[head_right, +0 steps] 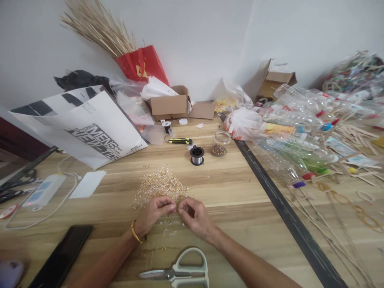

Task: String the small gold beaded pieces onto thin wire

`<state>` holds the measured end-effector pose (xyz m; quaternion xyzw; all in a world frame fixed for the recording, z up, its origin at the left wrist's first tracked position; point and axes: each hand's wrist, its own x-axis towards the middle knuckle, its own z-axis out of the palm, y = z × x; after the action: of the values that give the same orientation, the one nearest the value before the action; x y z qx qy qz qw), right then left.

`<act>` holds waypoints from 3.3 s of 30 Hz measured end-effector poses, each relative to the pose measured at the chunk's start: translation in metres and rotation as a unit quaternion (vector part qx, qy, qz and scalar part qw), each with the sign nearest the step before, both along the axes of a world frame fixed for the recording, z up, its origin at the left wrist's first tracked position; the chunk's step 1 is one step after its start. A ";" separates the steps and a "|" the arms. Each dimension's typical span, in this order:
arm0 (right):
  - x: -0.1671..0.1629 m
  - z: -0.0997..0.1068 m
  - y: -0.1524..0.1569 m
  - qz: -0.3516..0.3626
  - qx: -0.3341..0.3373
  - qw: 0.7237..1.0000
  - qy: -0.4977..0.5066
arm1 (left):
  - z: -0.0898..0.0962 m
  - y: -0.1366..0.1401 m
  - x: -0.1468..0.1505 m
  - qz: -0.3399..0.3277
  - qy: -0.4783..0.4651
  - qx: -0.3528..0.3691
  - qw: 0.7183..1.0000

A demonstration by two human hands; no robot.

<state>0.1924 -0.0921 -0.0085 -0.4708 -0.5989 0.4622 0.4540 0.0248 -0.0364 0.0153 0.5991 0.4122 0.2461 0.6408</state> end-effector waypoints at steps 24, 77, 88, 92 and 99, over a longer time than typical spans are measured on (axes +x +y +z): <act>0.000 0.002 0.000 0.002 -0.002 1.000 0.000 | 0.001 0.000 0.000 -0.004 -0.009 -0.009 1.000; -0.001 0.002 0.000 -0.001 0.004 1.000 -0.007 | -0.001 0.000 -0.002 -0.022 -0.012 -0.012 1.000; -0.001 -0.002 0.000 -0.002 -0.004 1.000 -0.014 | 0.000 0.001 -0.002 -0.026 -0.006 0.000 1.000; -0.001 0.000 0.001 -0.004 -0.008 1.000 -0.018 | -0.001 0.001 -0.002 -0.026 -0.003 0.006 1.000; -0.002 -0.001 0.000 -0.003 -0.011 1.000 -0.012 | -0.001 0.001 -0.001 -0.031 -0.003 0.014 0.999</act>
<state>0.1908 -0.0918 -0.0091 -0.4830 -0.5981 0.4613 0.4429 0.0235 -0.0351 0.0140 0.6194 0.3878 0.2339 0.6413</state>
